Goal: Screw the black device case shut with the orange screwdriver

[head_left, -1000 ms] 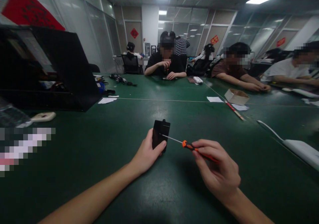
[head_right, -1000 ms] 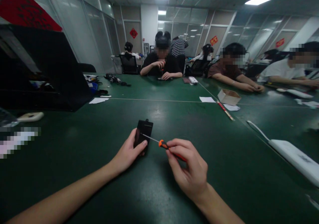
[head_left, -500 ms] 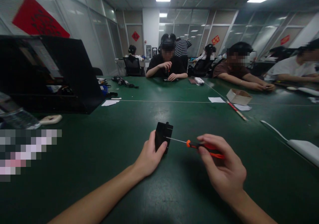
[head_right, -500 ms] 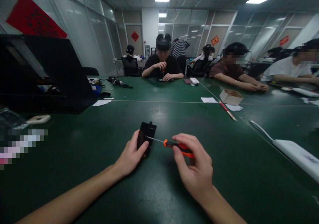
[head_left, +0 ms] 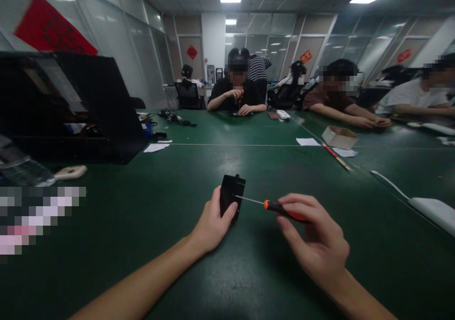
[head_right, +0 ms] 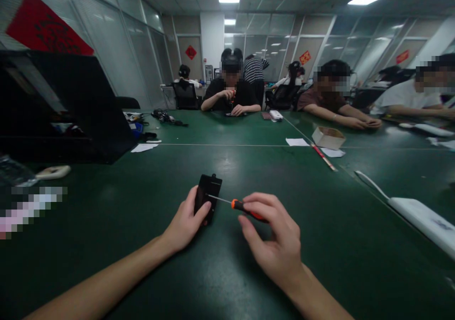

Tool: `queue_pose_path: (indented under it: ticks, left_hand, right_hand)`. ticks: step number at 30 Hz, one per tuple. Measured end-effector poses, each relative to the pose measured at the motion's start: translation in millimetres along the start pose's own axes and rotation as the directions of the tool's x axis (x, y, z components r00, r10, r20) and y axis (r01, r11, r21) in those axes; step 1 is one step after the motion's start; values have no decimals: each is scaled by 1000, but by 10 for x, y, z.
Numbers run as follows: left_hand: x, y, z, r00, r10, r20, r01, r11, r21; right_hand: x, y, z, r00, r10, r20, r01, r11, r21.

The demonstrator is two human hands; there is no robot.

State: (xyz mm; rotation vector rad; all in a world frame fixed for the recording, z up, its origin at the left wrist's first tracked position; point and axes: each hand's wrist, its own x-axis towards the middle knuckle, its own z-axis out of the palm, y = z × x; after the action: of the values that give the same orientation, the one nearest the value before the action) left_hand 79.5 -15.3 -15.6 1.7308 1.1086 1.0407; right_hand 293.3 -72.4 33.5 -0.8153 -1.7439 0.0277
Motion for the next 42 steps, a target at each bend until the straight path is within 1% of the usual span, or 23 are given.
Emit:
queue_pose_path:
  ticks: [2,6,10,12,14,17,19,21,22,24,26,28,30,31,33,34,35,37,40,41,42]
  left_hand:
    - [-1,6,2,1000,-4,-5,4,1000,-2]
    - [-5,12,2,1000,-11,-5,10,999,-41]
    - [14,-32,-17,1000,-10,-26,6,987,-158]
    - [36,-61,-34,999,-19,-50,7,971,-238]
    - [61,-77,-53,998,-40,-55,19,943,-333]
    - [93,-72,-86,997,-70,12,68,899,-432]
    - [108,-62,-112,994,-79,70,103,878,-467]
    - [116,-56,-139,991,-82,105,124,851,-510]
    - [117,-54,-156,991,-77,108,122,853,-507]
    - [117,-41,-200,994,-54,92,88,901,-424]
    - [121,-13,-266,998,-10,66,26,969,-245]
    - [136,20,-353,998,30,62,-28,999,-31]
    - [166,31,-449,997,67,39,-73,981,179]
    - [184,23,-496,995,101,8,-99,961,258]
    - [220,-19,-580,973,228,-43,-195,905,378]
    - [233,-48,-614,959,281,-31,-242,873,423]
    - [241,-77,-641,948,317,-9,-277,842,463]
    - [241,-126,-673,921,374,107,-373,769,519]
    - [217,-160,-660,845,437,309,-534,649,542]
    - [209,-164,-644,827,440,350,-562,624,543]
    - [204,-166,-626,821,436,369,-571,611,548]
  right_hand:
    - [8,-17,-12,1000,-22,2,23,1000,-13]
    - [-4,-35,-7,1000,9,-1,-9,1000,12]
    - [-1,35,10,996,-49,70,55,994,-92]
    - [-4,104,21,988,1,154,20,991,-134]
    - [-25,176,40,963,81,257,-43,988,-151]
    - [-78,255,75,905,174,388,-118,979,-164]
    - [-100,279,93,881,219,420,-156,971,-181]
    - [-99,287,98,871,255,420,-187,962,-197]
    - [-92,289,95,870,265,416,-196,960,-201]
    - [-71,296,82,871,268,413,-200,959,-201]
    - [-52,311,62,871,255,421,-187,963,-197]
    - [-37,330,33,868,230,440,-154,967,-201]
    - [-17,349,-5,861,199,467,-99,968,-230]
    - [-4,356,-28,857,179,483,-61,966,-250]
    - [30,365,-80,846,134,516,29,955,-295]
    - [49,366,-107,839,112,532,73,946,-315]
    - [68,366,-132,833,91,546,116,936,-332]
    - [99,358,-176,824,56,563,187,912,-365]
    - [122,338,-212,833,11,553,260,875,-409]
    - [124,330,-216,841,-1,542,274,864,-423]
    - [124,323,-215,849,-12,528,282,855,-435]
